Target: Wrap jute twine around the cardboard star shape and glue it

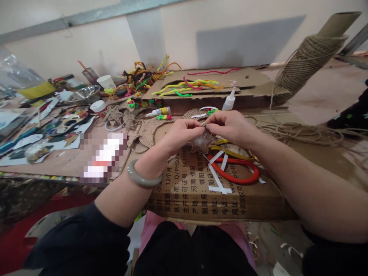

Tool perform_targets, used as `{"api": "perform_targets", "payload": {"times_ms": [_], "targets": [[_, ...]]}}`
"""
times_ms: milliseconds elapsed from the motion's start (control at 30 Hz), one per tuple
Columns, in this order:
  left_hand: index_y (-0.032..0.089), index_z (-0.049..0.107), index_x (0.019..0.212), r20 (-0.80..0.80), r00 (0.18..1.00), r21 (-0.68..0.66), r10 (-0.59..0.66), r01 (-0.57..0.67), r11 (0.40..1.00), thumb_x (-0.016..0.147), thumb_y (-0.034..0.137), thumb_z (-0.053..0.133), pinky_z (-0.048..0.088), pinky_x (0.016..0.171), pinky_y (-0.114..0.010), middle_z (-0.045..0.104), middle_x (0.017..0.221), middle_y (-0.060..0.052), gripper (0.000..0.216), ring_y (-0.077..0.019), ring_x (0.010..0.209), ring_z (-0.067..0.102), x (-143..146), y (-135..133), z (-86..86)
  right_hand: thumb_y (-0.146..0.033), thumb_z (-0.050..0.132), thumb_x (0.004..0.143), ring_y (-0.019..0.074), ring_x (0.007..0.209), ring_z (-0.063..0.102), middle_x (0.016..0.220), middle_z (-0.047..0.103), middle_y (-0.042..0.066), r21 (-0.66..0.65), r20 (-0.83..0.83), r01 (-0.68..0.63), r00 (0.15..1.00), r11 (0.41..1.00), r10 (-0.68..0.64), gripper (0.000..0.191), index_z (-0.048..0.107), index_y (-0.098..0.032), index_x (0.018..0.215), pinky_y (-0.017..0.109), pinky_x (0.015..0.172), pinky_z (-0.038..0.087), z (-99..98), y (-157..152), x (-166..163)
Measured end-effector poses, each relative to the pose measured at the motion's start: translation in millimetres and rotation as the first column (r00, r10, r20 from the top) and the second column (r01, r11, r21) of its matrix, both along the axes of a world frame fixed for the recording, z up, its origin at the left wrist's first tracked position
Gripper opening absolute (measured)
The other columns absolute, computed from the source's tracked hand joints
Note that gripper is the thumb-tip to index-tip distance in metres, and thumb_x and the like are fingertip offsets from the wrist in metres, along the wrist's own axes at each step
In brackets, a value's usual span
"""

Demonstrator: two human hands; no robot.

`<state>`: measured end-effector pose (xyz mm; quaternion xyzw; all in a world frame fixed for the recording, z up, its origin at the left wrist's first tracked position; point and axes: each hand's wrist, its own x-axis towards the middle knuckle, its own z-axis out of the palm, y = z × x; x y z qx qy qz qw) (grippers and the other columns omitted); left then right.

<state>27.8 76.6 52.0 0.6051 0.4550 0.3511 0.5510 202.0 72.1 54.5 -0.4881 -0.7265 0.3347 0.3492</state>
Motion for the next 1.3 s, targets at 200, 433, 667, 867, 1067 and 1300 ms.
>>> {"api": "perform_targets", "payload": {"times_ms": [200,433,667,867,1067,1300], "targets": [[0.015,0.063,0.066,0.096,0.990,-0.030,0.104,-0.101,0.994,0.069,0.018,0.069,0.031,0.053,-0.023,0.054,0.060,0.004,0.007,-0.0068,0.055,0.043,-1,2,1.3,-0.037,0.057,0.086,0.0158,0.075,0.059,0.082,0.068,0.004,0.078,-0.127,0.058,0.991,0.995,-0.048,0.023,0.069,-0.017,0.089,0.031,0.071,0.046,-1.7,3,2],[0.016,0.061,0.066,0.296,0.905,-0.084,0.306,-0.294,0.952,0.075,0.017,0.066,0.036,0.056,-0.022,0.053,0.061,0.004,0.010,-0.0070,0.056,0.044,-4,8,4.9,-0.036,0.059,0.088,0.0156,0.073,0.058,0.078,0.066,0.004,0.264,-0.226,0.334,0.933,0.905,-0.279,0.018,0.067,-0.021,0.083,0.032,0.074,0.047,-1.2,2,7],[0.016,0.063,0.067,0.331,0.901,-0.054,0.280,-0.278,0.959,0.074,0.018,0.068,0.038,0.059,-0.023,0.055,0.063,0.004,0.009,-0.0073,0.058,0.045,-4,9,0.9,-0.040,0.062,0.083,0.0156,0.069,0.056,0.073,0.066,0.003,0.169,-0.101,0.227,0.972,0.959,-0.212,0.021,0.067,-0.020,0.078,0.030,0.066,0.044,1.9,-6,-1],[0.016,0.063,0.069,0.346,0.903,-0.036,0.255,-0.259,0.965,0.075,0.018,0.069,0.039,0.061,-0.023,0.056,0.065,0.004,0.008,-0.0070,0.060,0.046,-2,6,0.2,-0.037,0.058,0.084,0.0119,0.056,0.044,0.060,0.056,0.000,0.128,0.018,0.190,0.981,0.973,-0.194,0.024,0.066,-0.018,0.072,0.028,0.056,0.034,5.6,-8,-2],[0.015,0.062,0.068,0.355,0.904,-0.059,0.237,-0.231,0.971,0.076,0.014,0.068,0.038,0.060,-0.022,0.055,0.064,0.004,0.010,-0.0063,0.059,0.046,1,5,2.3,-0.029,0.061,0.082,0.0094,0.051,0.039,0.054,0.051,-0.003,0.113,0.014,0.228,0.973,0.967,-0.231,0.019,0.059,-0.018,0.066,0.026,0.052,0.030,4.5,-7,-4],[0.016,0.062,0.067,0.353,0.898,-0.035,0.260,-0.266,0.963,0.077,0.016,0.068,0.038,0.060,-0.023,0.055,0.064,0.004,0.011,-0.0072,0.059,0.045,-2,7,0.8,-0.041,0.059,0.085,0.0086,0.051,0.045,0.060,0.058,0.000,-0.028,-0.151,0.153,0.976,0.988,-0.155,0.028,0.062,-0.018,0.069,0.025,0.050,0.035,-0.7,-2,-2]]}}
